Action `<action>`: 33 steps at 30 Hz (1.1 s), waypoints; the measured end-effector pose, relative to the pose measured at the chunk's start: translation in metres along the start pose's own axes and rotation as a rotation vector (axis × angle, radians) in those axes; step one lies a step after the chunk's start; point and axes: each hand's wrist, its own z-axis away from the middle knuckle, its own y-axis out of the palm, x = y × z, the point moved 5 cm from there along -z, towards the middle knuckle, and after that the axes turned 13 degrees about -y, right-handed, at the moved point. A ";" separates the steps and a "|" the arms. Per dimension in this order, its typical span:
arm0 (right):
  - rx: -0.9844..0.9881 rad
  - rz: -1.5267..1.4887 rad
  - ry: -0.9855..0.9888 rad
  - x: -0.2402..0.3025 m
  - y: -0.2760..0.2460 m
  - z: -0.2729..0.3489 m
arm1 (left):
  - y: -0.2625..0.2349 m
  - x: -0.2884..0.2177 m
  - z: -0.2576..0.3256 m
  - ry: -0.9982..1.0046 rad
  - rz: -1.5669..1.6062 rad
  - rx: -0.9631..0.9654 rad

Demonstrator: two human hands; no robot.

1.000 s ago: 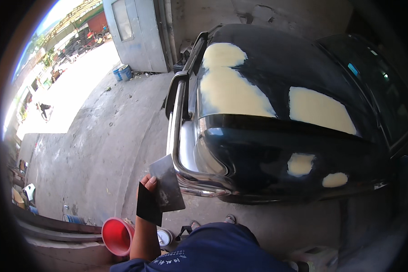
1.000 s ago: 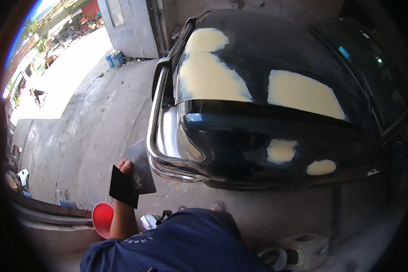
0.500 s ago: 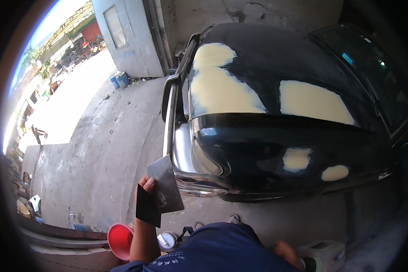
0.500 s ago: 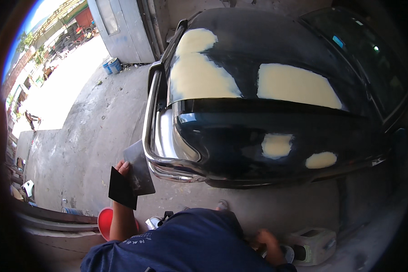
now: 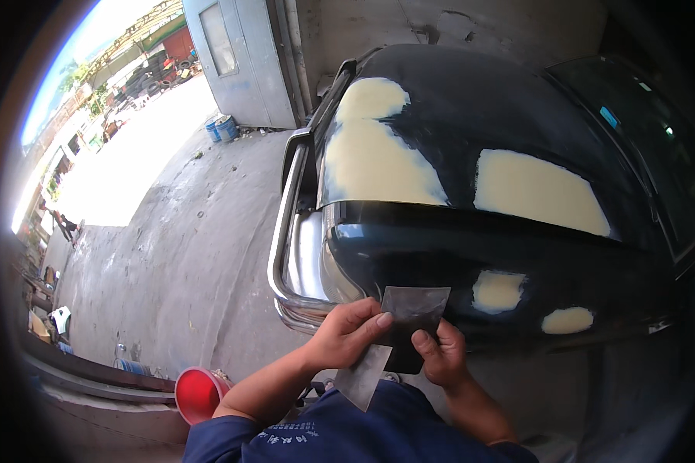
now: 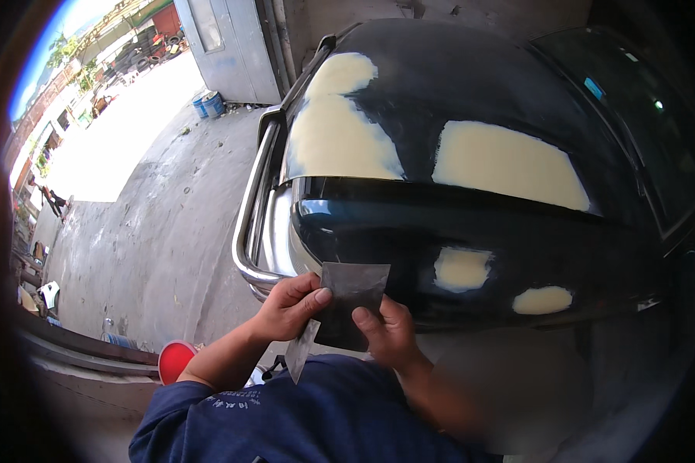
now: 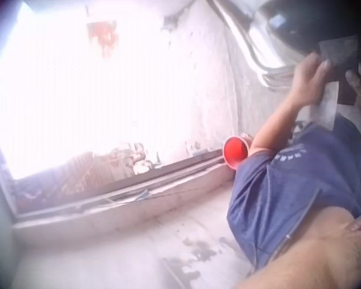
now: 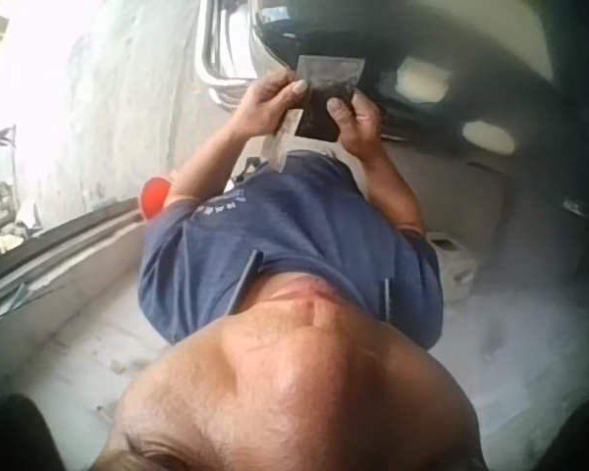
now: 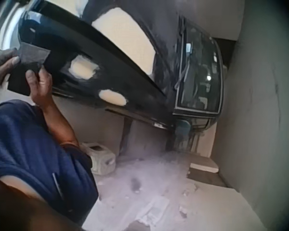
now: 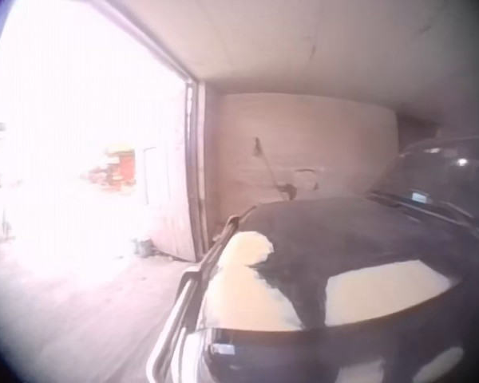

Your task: The person sands the front hood of a black car using sandpaper to smooth the surface. They wipe the hood with a cloth, then use a sanding block and sandpaper to abrade the primed areas.

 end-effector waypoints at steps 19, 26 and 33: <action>-0.141 0.802 -0.383 0.007 0.032 -0.069 | -0.088 -0.059 -0.102 0.222 0.044 -0.315; -0.113 0.673 -0.217 -0.028 0.073 -0.092 | -0.103 -0.055 -0.123 0.277 -0.001 -0.189; -0.510 0.725 -0.405 0.001 0.048 -0.096 | -0.138 -0.082 -0.160 0.694 -0.602 -0.027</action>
